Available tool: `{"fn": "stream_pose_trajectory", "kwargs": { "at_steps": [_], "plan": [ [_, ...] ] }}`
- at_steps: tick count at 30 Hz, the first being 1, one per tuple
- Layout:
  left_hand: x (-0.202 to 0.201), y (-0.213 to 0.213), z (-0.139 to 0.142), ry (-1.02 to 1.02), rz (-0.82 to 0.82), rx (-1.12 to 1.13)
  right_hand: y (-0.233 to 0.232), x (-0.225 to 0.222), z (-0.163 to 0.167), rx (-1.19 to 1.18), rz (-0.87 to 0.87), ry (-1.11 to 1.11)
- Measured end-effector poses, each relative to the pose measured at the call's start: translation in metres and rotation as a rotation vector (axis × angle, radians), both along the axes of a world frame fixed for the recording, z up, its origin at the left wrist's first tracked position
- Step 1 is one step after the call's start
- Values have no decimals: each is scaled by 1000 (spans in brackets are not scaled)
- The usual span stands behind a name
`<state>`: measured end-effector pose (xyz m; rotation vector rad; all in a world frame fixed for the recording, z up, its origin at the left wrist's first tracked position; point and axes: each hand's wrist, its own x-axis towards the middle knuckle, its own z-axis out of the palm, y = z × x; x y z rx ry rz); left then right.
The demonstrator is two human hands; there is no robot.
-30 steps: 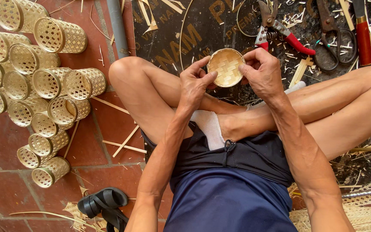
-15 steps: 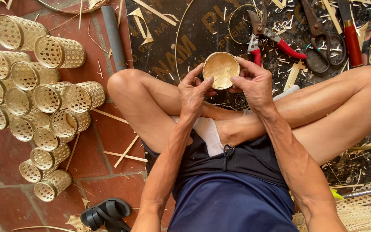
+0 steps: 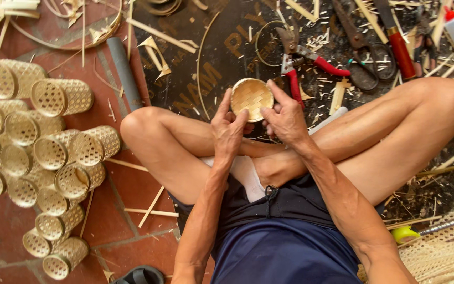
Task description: The person sits on the floor assembling a woven bamboo lampshade. They fit a woven bamboo cylinder over a round bamboo base, press and tuck the rim by hand to seat it, then tap the assembly with a gray plastic pipe to set the rim, and finally press the finished shade into shape.
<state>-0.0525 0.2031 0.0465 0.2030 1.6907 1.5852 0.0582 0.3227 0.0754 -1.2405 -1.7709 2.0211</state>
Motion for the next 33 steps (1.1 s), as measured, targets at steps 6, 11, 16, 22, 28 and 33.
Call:
{"fn": "stream_pose_trajectory", "kwargs": {
  "at_steps": [6,11,16,22,28,33],
  "plan": [
    [8,5,1,-36,41,34,6,17,-17,-51,-62,87],
    [-49,9,3,605,-65,-131,25,39,-26,162,-170,72],
    [-115,36,-15,1201,-231,-744,32,35,-32,168,-197,132],
    [-128,31,7,92,-124,-157,26,38,-25,150,-286,281],
    [-96,-3,31,-432,-151,251,10,19,-1,201,-176,481],
    [-56,-25,38,-443,-383,177,42,-1,23,218,-203,533]
  ]
}}
